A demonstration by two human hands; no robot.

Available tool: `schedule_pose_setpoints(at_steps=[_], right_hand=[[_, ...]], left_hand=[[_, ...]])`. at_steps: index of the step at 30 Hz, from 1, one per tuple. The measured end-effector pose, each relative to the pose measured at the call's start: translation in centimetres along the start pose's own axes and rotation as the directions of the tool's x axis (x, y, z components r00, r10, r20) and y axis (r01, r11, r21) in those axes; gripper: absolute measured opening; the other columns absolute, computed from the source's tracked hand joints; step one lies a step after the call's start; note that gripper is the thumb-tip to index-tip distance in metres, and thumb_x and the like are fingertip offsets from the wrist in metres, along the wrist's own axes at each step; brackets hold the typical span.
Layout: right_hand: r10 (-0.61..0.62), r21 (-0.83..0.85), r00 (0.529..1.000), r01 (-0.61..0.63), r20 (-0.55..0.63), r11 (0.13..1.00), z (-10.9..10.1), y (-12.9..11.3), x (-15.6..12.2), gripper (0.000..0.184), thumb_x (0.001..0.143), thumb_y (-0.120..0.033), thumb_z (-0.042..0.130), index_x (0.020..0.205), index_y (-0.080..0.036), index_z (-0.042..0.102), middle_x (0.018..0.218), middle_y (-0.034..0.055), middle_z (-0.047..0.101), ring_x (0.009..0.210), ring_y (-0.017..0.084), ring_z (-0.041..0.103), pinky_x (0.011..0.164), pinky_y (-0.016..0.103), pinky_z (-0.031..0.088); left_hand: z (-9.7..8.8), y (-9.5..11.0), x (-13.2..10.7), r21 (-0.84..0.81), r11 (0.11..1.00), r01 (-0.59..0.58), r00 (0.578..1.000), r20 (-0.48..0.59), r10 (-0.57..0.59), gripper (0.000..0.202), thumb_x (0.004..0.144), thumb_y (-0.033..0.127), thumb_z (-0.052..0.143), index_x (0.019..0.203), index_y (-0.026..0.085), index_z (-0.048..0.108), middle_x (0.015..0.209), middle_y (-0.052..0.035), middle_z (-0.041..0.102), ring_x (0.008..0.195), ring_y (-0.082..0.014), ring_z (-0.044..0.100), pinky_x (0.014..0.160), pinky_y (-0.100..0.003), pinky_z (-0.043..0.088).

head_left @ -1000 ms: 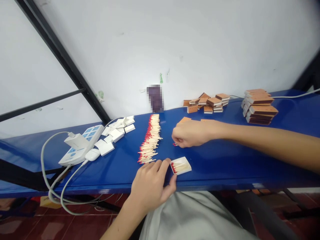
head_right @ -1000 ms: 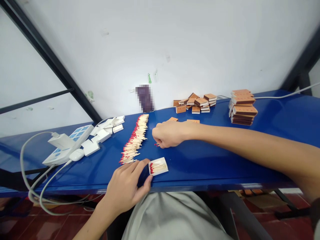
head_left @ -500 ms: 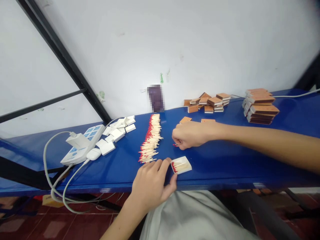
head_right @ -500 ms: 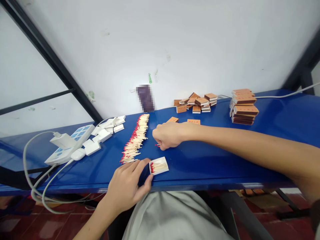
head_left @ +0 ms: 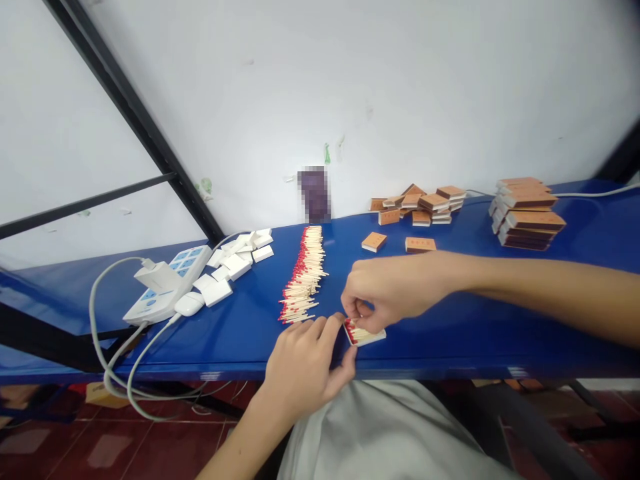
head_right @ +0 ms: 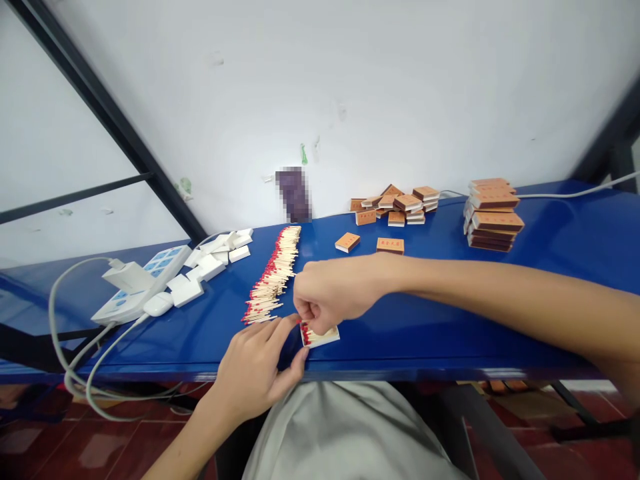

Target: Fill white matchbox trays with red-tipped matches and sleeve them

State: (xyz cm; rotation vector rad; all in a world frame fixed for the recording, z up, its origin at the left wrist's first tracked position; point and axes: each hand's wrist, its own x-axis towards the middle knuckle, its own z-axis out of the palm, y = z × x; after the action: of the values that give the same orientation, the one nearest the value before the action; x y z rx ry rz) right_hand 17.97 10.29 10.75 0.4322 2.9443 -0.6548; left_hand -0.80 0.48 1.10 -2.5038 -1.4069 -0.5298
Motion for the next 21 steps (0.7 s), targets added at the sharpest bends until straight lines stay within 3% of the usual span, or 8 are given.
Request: schedule_pose_setpoints(at_steps=[4,8,11,16,21], right_hand=[[0.013,-0.067,1.000,-0.014,-0.009,0.998,1.0,-0.3,0.4,0.020,0.070,-0.009,0.054,0.051,-0.017,0.052,0.045,-0.0071,0.033,0.048,0.009,0.020,0.050,0.027,0.022],[0.074,-0.108,0.997,-0.071,0.029,0.992,0.8,-0.8,-0.1,0.030,0.076,-0.014,0.056,0.049,-0.018,0.046,0.045,-0.0066,0.027,0.047,0.010,0.020,0.050,0.028,0.020],[0.099,-0.151,0.995,-0.094,0.028,0.984,0.5,-1.0,-0.5,0.027,0.079,-0.018,0.057,0.052,-0.018,0.052,0.046,-0.0059,0.034,0.047,0.010,0.025,0.052,0.029,0.021],[0.090,-0.192,0.995,-0.094,-0.030,0.977,0.0,-0.5,-0.8,0.013,0.084,-0.025,0.060,0.075,-0.019,0.066,0.066,-0.0007,0.060,0.062,0.013,0.046,0.060,0.028,0.028],[0.201,-0.069,0.979,-0.199,0.025,0.977,-0.3,0.0,-1.0,0.031,0.086,-0.047,0.061,0.091,-0.017,0.067,0.067,0.0002,0.062,0.058,0.013,0.050,0.053,0.027,0.029]], left_hand=[[-0.1,0.0,0.0,-0.010,1.000,0.015,1.000,0.018,-0.014,0.025,0.092,0.035,0.048,0.111,0.020,0.052,0.086,-0.0041,0.070,0.073,-0.0283,0.068,0.060,-0.040,0.052],[0.0,0.0,-0.1,-0.016,1.000,0.023,1.000,0.015,-0.023,0.028,0.090,0.036,0.049,0.113,0.020,0.052,0.086,-0.0042,0.070,0.074,-0.0286,0.068,0.062,-0.041,0.052],[0.0,0.0,-0.1,-0.014,1.000,0.025,1.000,0.016,-0.025,0.028,0.090,0.036,0.049,0.113,0.020,0.053,0.087,-0.0042,0.070,0.075,-0.0289,0.069,0.062,-0.041,0.053],[0.0,0.1,0.0,-0.003,1.000,0.022,1.000,0.014,-0.022,0.029,0.091,0.036,0.047,0.114,0.020,0.053,0.088,-0.0048,0.070,0.075,-0.0283,0.069,0.063,-0.040,0.053],[-0.1,0.2,0.0,-0.007,1.000,0.019,0.999,0.044,-0.019,0.025,0.093,0.036,0.044,0.110,0.020,0.055,0.087,-0.0052,0.070,0.075,-0.0275,0.069,0.064,-0.039,0.052]])
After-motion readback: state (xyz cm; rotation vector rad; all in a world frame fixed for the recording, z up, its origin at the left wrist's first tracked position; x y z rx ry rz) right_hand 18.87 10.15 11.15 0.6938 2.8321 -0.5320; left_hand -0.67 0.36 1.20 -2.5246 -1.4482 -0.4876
